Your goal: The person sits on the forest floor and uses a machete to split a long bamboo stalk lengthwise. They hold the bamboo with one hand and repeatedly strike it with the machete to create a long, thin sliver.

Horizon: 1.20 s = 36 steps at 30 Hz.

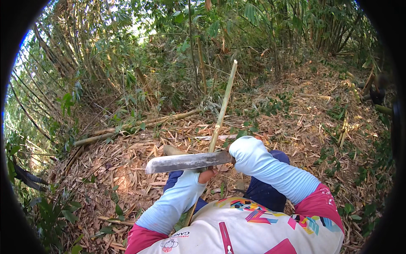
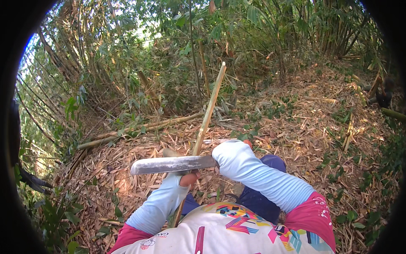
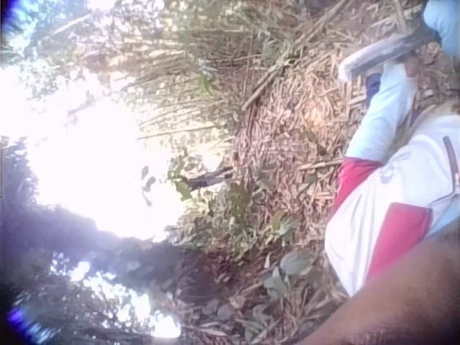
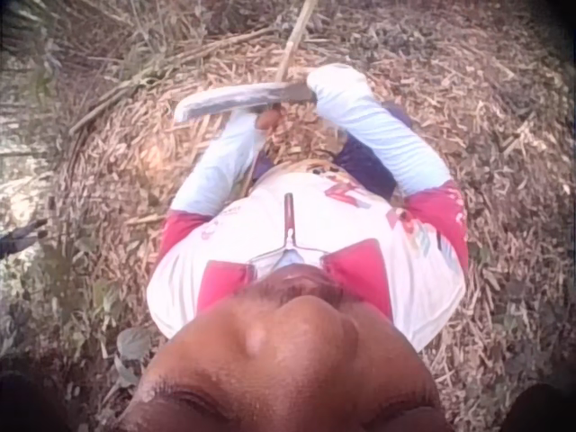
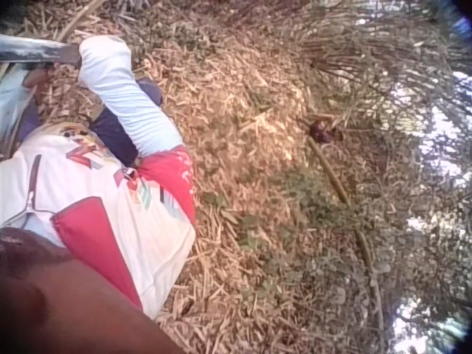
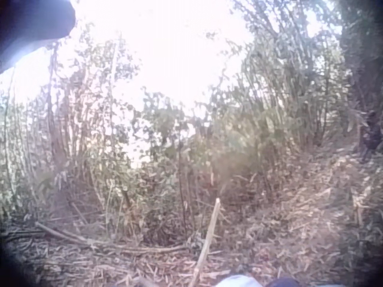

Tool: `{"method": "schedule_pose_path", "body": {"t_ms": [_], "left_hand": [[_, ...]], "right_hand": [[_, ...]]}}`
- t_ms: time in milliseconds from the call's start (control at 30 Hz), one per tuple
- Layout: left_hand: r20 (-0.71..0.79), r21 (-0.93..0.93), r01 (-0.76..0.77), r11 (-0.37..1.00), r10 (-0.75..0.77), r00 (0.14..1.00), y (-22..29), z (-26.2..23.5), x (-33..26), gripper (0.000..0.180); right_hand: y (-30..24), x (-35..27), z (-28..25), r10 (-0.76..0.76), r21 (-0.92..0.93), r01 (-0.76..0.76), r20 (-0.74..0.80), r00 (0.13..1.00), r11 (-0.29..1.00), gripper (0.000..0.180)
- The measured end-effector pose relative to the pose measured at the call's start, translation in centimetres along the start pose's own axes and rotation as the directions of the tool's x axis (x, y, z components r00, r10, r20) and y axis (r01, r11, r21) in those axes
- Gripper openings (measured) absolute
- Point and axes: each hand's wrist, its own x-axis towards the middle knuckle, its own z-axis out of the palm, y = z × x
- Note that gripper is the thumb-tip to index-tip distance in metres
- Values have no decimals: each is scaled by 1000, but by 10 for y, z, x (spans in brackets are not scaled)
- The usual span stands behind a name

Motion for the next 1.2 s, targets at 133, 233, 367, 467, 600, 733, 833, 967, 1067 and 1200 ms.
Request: {"method": "schedule_pose_path", "body": {"t_ms": [133,233,367,467,600,733,833,967,1067,1200], "left_hand": [[-202,-34,-149,988,140,969,-41,1,-6,52],[-130,-39,-60,997,54,990,-48,-7,-3,53],[-172,50,-339,940,342,924,-60,2,-6,52],[-77,13,-25,1000,26,997,-36,3,-15,57],[-147,-34,-328,944,320,936,-43,8,-7,57],[-101,60,-56,997,62,993,-37,6,-22,40],[-81,26,-47,999,49,996,-31,9,-16,40],[-98,58,-72,996,78,992,-28,8,-15,41],[-64,-27,-68,997,66,996,-33,14,-19,42],[-29,-82,-58,995,56,998,-47,11,-12,42]], "right_hand": [[13,10,-4,89,95,-79,-110,990,992,16],[5,12,-7,118,111,-125,74,990,986,17],[5,14,-14,94,42,-97,61,994,994,16],[32,10,-15,253,285,-204,-148,956,937,14],[-1,8,-14,4,-32,0,120,993,999,18],[36,23,-26,317,390,-278,-37,948,878,17],[35,10,-28,221,290,-172,-148,964,942,14],[10,22,-31,177,-87,-163,198,964,983,15],[51,17,-36,438,484,-306,-187,879,820,11],[52,6,-30,277,374,-170,-254,926,912,10]]}}
